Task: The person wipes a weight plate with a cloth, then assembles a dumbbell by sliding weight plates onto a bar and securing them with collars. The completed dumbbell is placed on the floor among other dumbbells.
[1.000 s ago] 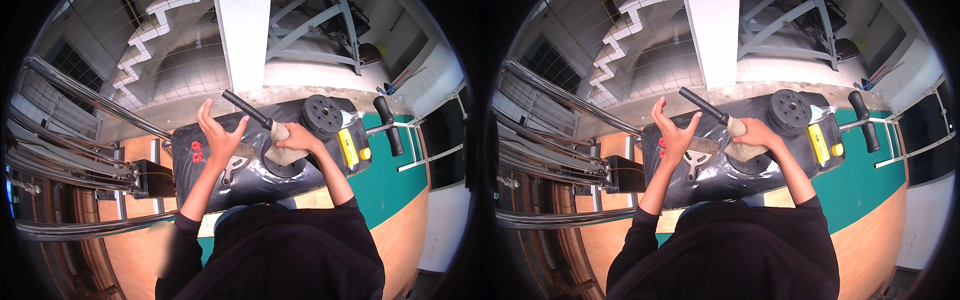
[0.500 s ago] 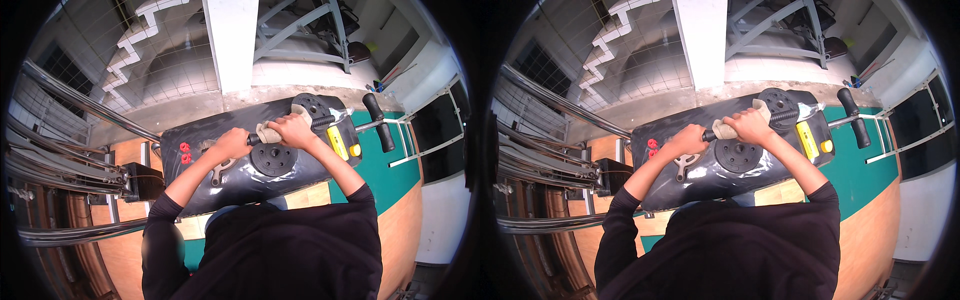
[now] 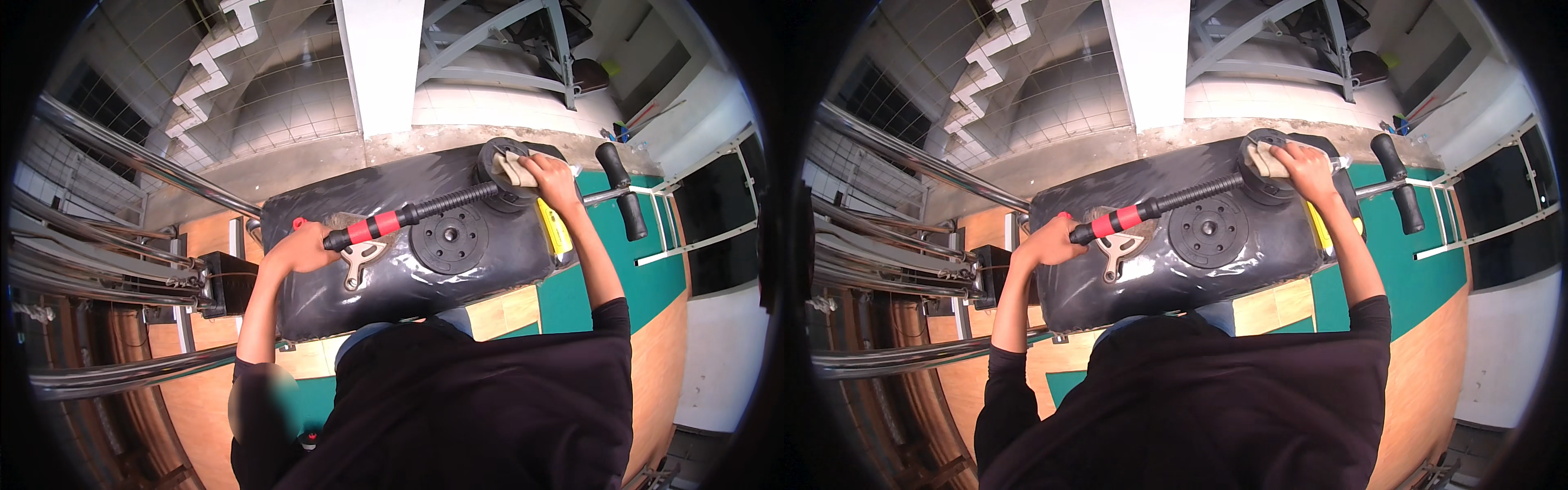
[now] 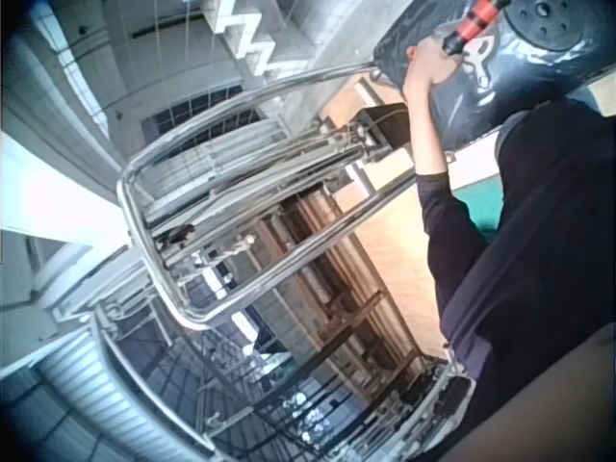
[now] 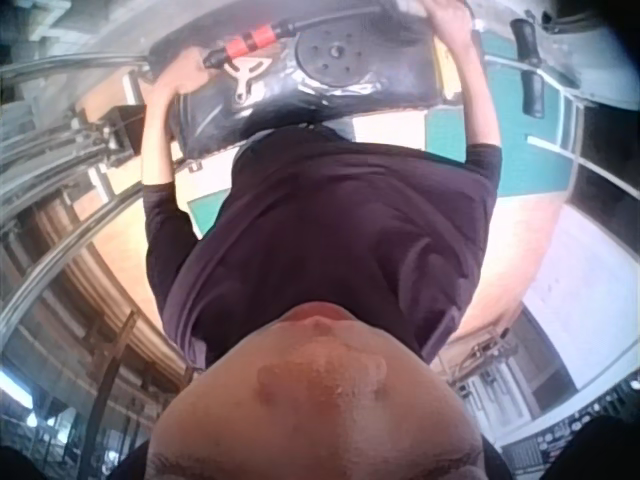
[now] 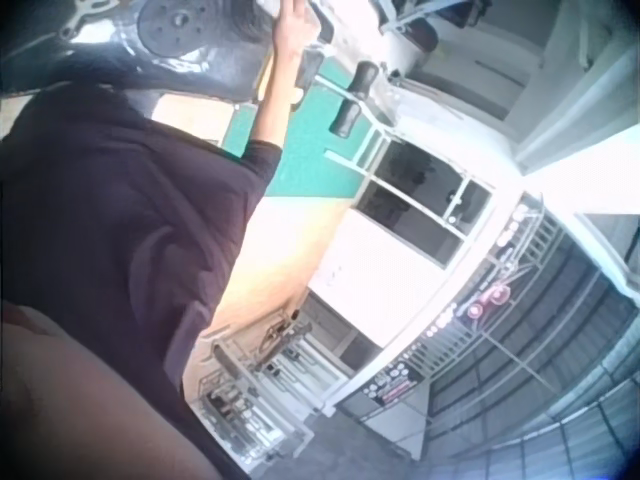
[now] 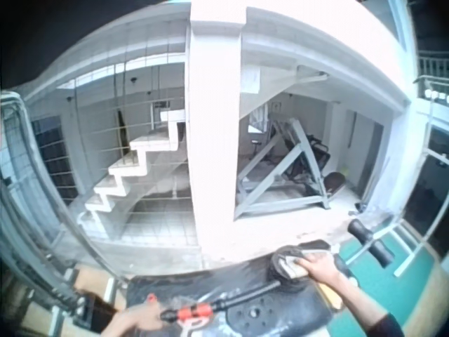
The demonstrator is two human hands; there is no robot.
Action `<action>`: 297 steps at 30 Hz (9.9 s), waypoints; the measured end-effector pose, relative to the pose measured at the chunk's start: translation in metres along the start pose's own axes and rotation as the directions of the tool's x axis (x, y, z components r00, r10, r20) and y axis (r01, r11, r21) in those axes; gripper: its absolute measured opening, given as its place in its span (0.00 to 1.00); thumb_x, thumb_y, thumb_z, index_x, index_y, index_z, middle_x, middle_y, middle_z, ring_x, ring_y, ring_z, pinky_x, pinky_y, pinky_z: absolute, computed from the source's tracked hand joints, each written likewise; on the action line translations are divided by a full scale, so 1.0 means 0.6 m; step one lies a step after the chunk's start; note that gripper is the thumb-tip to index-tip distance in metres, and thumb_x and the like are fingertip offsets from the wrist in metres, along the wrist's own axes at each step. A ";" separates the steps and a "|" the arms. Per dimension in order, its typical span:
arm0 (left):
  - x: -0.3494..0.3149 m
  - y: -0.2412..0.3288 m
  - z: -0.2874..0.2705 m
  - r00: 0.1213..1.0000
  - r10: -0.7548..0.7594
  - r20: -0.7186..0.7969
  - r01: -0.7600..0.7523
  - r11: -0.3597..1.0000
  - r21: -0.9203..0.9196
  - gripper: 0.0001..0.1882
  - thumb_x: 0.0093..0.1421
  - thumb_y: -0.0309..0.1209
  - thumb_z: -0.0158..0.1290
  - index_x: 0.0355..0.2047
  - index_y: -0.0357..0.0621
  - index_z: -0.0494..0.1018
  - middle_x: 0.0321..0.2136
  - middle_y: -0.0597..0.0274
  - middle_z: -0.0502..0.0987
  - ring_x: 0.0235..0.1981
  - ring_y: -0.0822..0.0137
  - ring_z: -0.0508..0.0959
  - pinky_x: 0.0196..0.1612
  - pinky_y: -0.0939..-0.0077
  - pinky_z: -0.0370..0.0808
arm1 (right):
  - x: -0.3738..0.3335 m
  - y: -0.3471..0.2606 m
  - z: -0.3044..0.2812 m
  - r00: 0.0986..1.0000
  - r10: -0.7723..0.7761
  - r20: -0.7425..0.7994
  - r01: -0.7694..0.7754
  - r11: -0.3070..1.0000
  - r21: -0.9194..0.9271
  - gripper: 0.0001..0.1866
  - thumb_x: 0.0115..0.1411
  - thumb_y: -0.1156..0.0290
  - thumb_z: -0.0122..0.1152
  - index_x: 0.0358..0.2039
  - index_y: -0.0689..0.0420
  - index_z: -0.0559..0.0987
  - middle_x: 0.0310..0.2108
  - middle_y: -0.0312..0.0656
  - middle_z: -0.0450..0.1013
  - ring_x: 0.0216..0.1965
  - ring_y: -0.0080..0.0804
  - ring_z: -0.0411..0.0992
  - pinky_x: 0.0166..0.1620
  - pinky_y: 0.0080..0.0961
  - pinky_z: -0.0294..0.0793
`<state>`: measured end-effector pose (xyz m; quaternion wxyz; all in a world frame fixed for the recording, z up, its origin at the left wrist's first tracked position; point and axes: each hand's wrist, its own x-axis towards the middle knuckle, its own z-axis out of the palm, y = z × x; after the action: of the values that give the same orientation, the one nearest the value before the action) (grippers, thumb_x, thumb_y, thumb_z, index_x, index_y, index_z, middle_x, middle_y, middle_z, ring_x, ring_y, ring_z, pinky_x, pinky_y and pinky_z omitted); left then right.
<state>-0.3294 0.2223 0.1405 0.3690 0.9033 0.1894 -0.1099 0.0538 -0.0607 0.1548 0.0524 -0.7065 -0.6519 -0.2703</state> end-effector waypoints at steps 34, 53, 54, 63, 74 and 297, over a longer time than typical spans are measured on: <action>-0.072 0.039 0.170 0.976 -0.210 0.054 0.208 0.837 -0.506 0.21 0.54 0.42 0.58 0.19 0.37 0.67 0.11 0.62 0.68 0.14 0.72 0.70 0.20 0.73 0.66 | 0.039 -0.095 0.108 0.774 0.605 -0.188 -0.396 0.694 0.601 0.10 0.60 0.70 0.53 0.38 0.62 0.76 0.36 0.45 0.76 0.38 0.41 0.74 0.42 0.27 0.70; 0.078 0.102 0.192 0.970 -0.243 -0.002 0.103 0.418 -0.903 0.38 0.63 0.61 0.20 0.16 0.41 0.62 0.07 0.65 0.61 0.07 0.72 0.62 0.11 0.77 0.60 | 0.093 -0.398 0.078 0.667 0.585 0.462 -0.212 -0.445 0.870 0.27 0.65 0.52 0.46 0.54 0.62 0.66 0.46 0.42 0.68 0.47 0.25 0.65 0.49 0.26 0.67; 0.082 0.101 0.193 0.958 -0.279 -0.068 0.081 0.491 -0.867 0.39 0.64 0.61 0.20 0.16 0.41 0.63 0.07 0.64 0.62 0.08 0.71 0.63 0.12 0.76 0.62 | 0.094 -0.411 0.062 0.675 0.568 0.471 -0.286 -0.388 0.876 0.27 0.65 0.53 0.48 0.54 0.63 0.65 0.44 0.42 0.68 0.45 0.24 0.66 0.43 0.24 0.69; 0.067 0.121 0.188 0.902 -0.090 -0.423 -0.036 0.960 -0.279 0.32 0.66 0.55 0.30 0.36 0.35 0.67 0.13 0.50 0.71 0.18 0.51 0.74 0.26 0.60 0.70 | 0.087 -0.377 0.063 0.614 0.545 0.571 -0.264 -0.540 0.799 0.21 0.55 0.72 0.62 0.49 0.62 0.71 0.40 0.38 0.73 0.40 0.24 0.72 0.46 0.23 0.70; 0.184 0.104 0.030 0.894 -0.087 -0.439 -0.399 0.292 -0.869 0.27 0.63 0.49 0.47 0.43 0.31 0.70 0.41 0.52 0.75 0.43 0.64 0.75 0.49 0.71 0.70 | 0.080 -0.324 0.035 0.790 0.170 0.588 -0.422 -0.545 0.724 0.23 0.51 0.76 0.64 0.49 0.62 0.71 0.46 0.38 0.72 0.46 0.23 0.70 0.50 0.23 0.68; 0.301 0.157 0.164 0.815 -0.156 -0.559 0.224 0.973 0.055 0.28 0.58 0.48 0.49 0.43 0.32 0.65 0.34 0.40 0.74 0.34 0.41 0.76 0.37 0.54 0.72 | -0.136 -0.002 0.062 0.541 0.213 0.813 -0.788 0.467 0.402 0.19 0.50 0.52 0.64 0.32 0.55 0.78 0.19 0.50 0.71 0.27 0.51 0.72 0.32 0.41 0.68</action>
<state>-0.1323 0.1380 0.0692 0.2320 0.8932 0.3699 0.1072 0.0638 -0.1176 0.0862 0.1817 -0.8346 -0.4090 0.3210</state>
